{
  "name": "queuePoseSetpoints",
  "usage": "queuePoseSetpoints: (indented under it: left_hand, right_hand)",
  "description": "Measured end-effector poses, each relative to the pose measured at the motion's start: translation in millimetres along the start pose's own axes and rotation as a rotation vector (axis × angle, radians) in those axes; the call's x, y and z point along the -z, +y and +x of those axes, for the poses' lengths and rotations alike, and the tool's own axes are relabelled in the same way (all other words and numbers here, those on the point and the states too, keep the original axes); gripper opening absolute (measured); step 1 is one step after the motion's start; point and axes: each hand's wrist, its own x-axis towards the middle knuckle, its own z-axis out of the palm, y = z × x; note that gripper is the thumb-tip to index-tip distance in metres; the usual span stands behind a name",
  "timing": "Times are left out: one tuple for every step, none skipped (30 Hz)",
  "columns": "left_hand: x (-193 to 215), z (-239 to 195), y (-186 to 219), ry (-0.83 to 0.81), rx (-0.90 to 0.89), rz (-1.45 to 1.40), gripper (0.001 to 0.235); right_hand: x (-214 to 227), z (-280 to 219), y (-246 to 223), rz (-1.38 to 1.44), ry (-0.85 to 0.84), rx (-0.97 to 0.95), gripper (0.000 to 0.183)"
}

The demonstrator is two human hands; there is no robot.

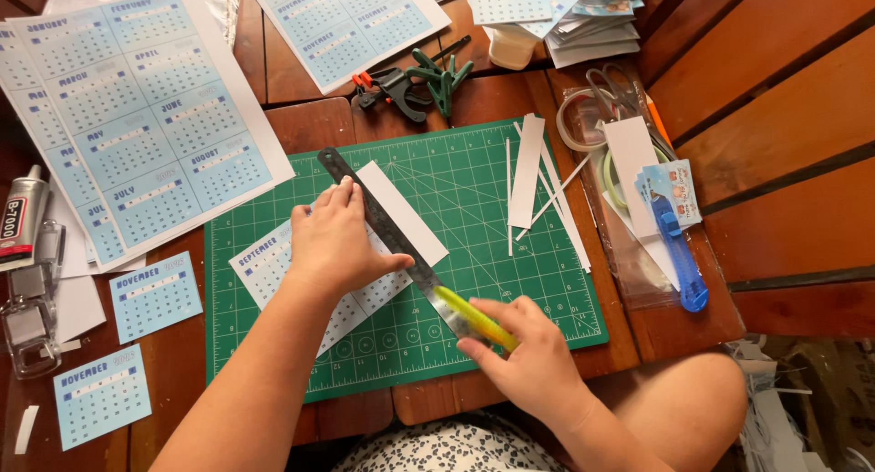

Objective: The person uses a metal ruler and a yellow utility knife to cut printed calendar sheets on a green cutting mat. They align the ruler, slice along the edge to separate individual months, and set the cut pieces aside.

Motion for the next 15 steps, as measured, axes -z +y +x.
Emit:
queuePoseSetpoints:
  left_hand:
    - [1, 1, 0, 0.002, 0.0, -0.002, 0.14]
    - [1, 1, 1, -0.005, 0.0, 0.006, 0.14]
    - [1, 2, 1, -0.013, 0.0, 0.014, 0.141]
    - [4, -1, 2, -0.012, 0.0, 0.011, 0.141]
    - [7, -3, 2, 0.001, -0.01, -0.003, 0.138]
    - [10, -6, 3, 0.014, -0.02, -0.018, 0.135]
    - [12, -7, 4, 0.017, -0.02, -0.021, 0.135]
    - [14, -7, 5, 0.001, -0.019, -0.023, 0.134]
    - [16, -8, 5, -0.014, -0.017, -0.025, 0.133]
    - [16, -7, 5, -0.01, -0.017, -0.027, 0.133]
    - [15, -7, 5, -0.012, -0.013, -0.034, 0.134]
    - [15, -7, 5, -0.014, -0.009, -0.041, 0.135]
    - [12, -5, 3, -0.009, -0.006, -0.043, 0.135]
    - [10, -4, 2, -0.012, -0.006, -0.072, 0.136]
    - [7, -3, 1, -0.015, -0.007, -0.1, 0.137]
  right_hand:
    - [3, 4, -4, -0.002, 0.001, 0.001, 0.058]
    - [6, 7, -7, 0.022, 0.001, 0.014, 0.053]
    - [9, 10, -10, 0.045, 0.001, 0.027, 0.049]
    - [8, 19, -12, 0.042, 0.002, 0.027, 0.049]
    - [8, 27, -13, 0.165, 0.022, 0.1, 0.045]
    - [7, 36, -14, 0.287, 0.04, 0.173, 0.043]
    - [11, 44, -24, 0.284, 0.041, 0.175, 0.043]
    - [15, 52, -35, 0.24, 0.042, 0.173, 0.043]
    - [19, 61, -45, 0.197, 0.043, 0.172, 0.043]
    - [19, 69, -56, 0.194, 0.044, 0.175, 0.043]
    - [18, 76, -66, 0.121, 0.033, 0.175, 0.043]
    - [17, 83, -76, 0.048, 0.022, 0.175, 0.042]
    - [11, 92, -82, 0.046, 0.023, 0.18, 0.042]
    - [5, 100, -89, -0.016, 0.02, 0.219, 0.045]
    - [-1, 108, -95, -0.078, 0.018, 0.258, 0.049]
